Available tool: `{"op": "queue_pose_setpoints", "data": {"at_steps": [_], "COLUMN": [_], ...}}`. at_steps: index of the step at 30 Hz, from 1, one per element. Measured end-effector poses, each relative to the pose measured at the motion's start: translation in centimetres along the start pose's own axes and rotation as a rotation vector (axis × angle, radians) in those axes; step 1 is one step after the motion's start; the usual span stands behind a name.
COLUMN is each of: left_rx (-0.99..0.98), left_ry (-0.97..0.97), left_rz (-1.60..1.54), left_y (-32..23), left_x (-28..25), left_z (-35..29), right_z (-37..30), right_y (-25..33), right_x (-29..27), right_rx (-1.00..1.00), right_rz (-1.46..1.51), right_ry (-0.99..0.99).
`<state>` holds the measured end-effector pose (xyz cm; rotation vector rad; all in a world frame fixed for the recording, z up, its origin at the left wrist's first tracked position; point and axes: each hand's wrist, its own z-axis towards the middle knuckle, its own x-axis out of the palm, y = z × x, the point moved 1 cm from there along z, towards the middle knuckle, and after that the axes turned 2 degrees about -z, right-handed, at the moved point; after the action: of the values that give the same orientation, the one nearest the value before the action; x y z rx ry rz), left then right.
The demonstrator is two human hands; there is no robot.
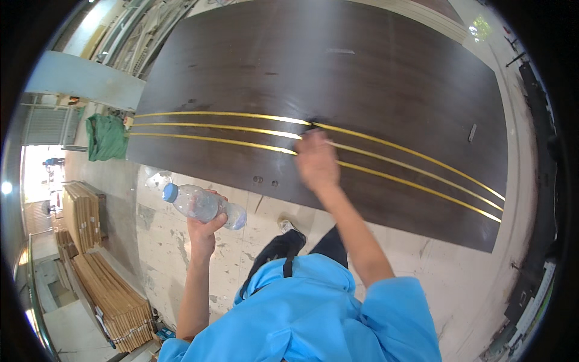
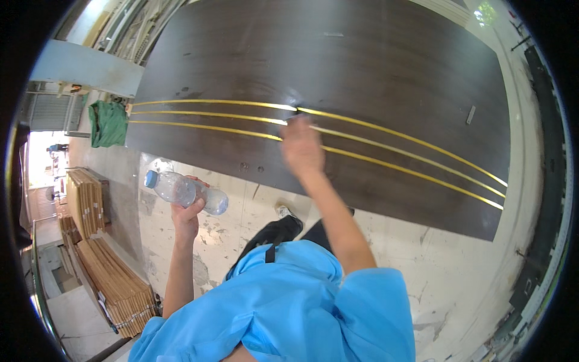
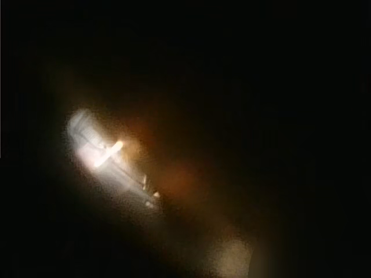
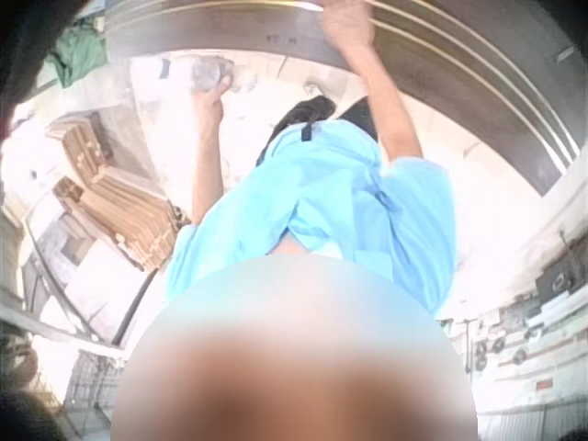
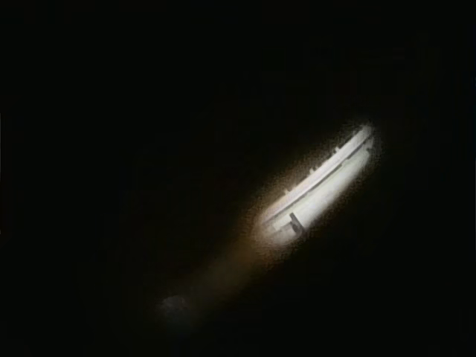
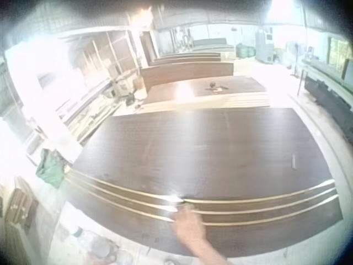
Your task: The person wipes a large dark tabletop with a black cloth, moving along and across three parallel gold inlaid lines. They hold a water bottle in the other hand and occasionally reposition it while continuing to wipe the surface.
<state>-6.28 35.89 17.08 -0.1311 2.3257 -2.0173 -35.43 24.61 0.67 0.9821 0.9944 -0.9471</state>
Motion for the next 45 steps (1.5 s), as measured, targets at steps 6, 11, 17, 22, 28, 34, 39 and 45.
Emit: {"op": "queue_pose_setpoints", "data": {"at_steps": [6,11,17,22,28,34,39,45], "left_rx": [-0.017,-0.028,-0.042,-0.071,-0.135,-0.171,-0.106,-0.164], "left_ry": [-0.175,-0.314,-0.139,0.129,-0.07,-0.078,0.1,0.256], "left_rz": [-0.031,0.037,0.007,-0.044,0.063,0.04,-0.11,-0.031], "left_y": [1.2,1.6,0.1,-0.4,-0.4,1.8,2.2,2.6], "left_x": [-11.7,-17.5,-15.1,-11.7,-16.1,-17.5,-17.0,-18.4], "left_z": [-3.1,-3.7,3.7,9.5,8.4,10.2,13.8,19.0], "right_z": [-9.8,-9.4,7.6,6.1,-1.0,3.5,2.5,3.3], "right_y": [-0.6,-16.4,3.8,14.0,0.2,6.4,6.1,6.2], "right_x": [-1.3,-5.0,3.4,5.2,-0.8,3.1,2.4,0.9], "right_rx": [0.121,0.839,0.293,-0.083,0.554,0.235,0.52,0.668], "right_rz": [-0.029,-0.449,-0.179,0.237,-0.07,0.041,0.071,0.242], "right_ry": [0.029,-0.252,-0.182,0.048,-0.089,0.004,-0.304,0.268]}}
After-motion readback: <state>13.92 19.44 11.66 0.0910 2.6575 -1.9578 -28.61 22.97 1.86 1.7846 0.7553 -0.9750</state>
